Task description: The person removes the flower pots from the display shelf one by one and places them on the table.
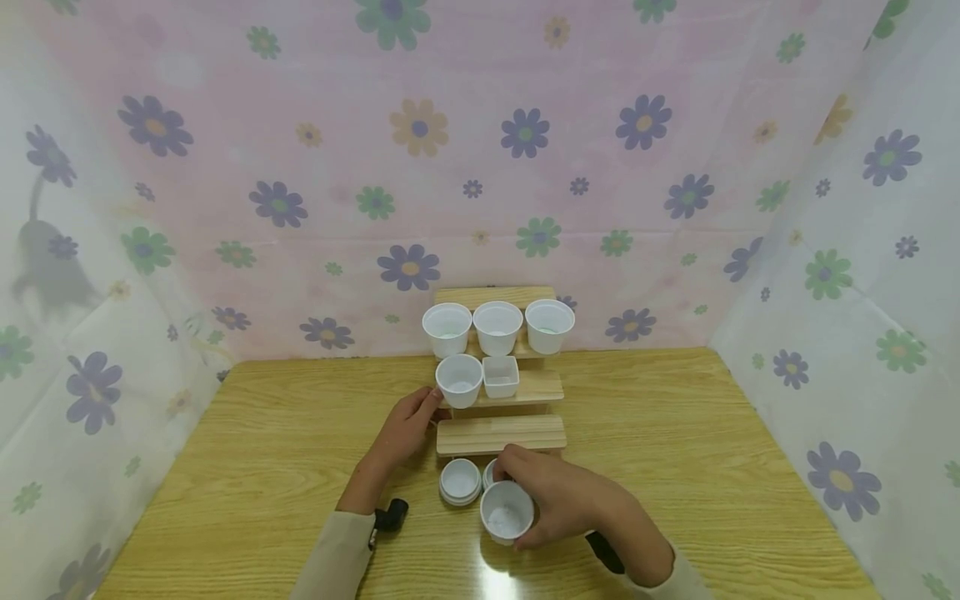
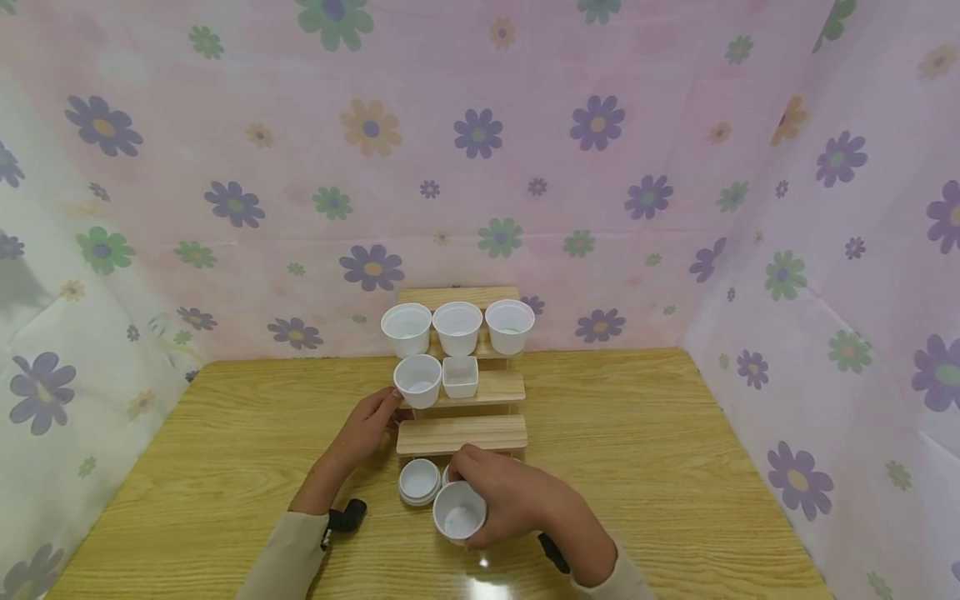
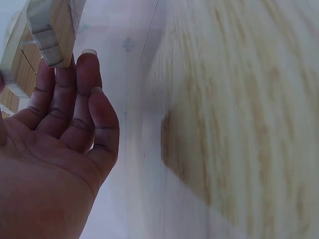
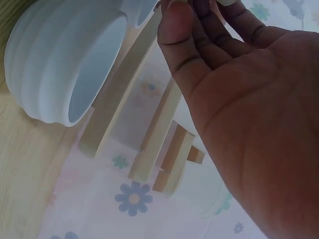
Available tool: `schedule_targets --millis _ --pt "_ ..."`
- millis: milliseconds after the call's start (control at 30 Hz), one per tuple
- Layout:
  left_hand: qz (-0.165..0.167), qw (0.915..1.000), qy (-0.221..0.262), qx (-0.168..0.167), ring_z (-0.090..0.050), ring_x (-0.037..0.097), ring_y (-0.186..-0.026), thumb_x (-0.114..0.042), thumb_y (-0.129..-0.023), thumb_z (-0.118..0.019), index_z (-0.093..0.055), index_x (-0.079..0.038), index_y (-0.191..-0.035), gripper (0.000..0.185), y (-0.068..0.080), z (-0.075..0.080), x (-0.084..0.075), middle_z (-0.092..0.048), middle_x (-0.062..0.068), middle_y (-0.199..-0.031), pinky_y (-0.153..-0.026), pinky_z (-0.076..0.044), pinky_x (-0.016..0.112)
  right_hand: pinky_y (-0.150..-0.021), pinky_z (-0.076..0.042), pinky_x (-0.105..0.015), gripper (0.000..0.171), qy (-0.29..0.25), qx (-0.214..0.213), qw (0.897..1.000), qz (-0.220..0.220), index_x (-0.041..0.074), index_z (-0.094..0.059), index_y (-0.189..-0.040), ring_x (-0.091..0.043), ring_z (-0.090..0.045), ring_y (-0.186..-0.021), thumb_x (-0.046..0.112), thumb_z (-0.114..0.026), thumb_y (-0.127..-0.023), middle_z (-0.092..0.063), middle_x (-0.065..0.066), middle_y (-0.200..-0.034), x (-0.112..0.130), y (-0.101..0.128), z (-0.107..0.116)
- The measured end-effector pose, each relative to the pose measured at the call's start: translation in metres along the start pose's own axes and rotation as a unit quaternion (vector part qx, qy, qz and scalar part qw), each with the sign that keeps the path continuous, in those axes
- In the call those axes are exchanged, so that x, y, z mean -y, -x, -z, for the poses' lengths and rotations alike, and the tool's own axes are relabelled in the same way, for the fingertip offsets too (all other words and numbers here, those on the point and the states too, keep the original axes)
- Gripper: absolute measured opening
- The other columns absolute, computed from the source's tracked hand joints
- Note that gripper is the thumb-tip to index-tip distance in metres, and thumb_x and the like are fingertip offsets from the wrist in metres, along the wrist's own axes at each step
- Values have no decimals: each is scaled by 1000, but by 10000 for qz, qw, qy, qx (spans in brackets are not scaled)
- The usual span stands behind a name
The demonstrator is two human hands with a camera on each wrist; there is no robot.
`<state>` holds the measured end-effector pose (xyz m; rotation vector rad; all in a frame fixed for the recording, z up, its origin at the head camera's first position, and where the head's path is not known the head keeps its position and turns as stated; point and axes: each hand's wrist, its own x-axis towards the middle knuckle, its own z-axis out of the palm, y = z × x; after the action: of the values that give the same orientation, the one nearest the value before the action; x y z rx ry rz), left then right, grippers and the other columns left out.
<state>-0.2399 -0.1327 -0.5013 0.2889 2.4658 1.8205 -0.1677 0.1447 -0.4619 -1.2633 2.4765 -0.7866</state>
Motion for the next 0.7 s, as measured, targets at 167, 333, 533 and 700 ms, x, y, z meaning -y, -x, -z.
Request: schedule_targets --millis 167,333,533,700 --pt "-3 10000 42 26 -71 32 -103 -25 -117 -43 -69 0 -126 37 2 0 -2 -73 17 -111 -96 -51 65 -99 -52 -26 73 228 37 9997 -89 16 -56 -127 -9 -59 -111 30 -102 -71 -55 4 -121 4 0 -3" --pt "22 9999 -119 -77 -71 31 -103 -27 -118 -42 -68 -1 -127 38 -5 -2 12 -73 17 -111 -96 -52 63 -96 -53 -26 73 331 18 9994 -129 17 -56 -125 -8 -60 -109 30 -102 -70 -53 6 -122 5 0 -5" --pt "11 10000 -79 -58 -71 28 -101 -27 -117 -42 -69 -2 -127 38 -10 -1 26 -74 14 -109 -94 -53 61 -93 -53 -25 74 409 -3 9989 -250 16 -55 -123 -10 -61 -107 30 -103 -68 -52 6 -120 7 0 -7" --pt "-59 10000 13 57 -71 27 -101 -31 -117 -44 -70 -5 -127 38 -12 2 29 -75 13 -110 -93 -54 58 -93 -53 -25 73 407 141 9983 -402 16 -54 -121 -8 -59 -106 29 -103 -68 -51 6 -119 10 0 -5"
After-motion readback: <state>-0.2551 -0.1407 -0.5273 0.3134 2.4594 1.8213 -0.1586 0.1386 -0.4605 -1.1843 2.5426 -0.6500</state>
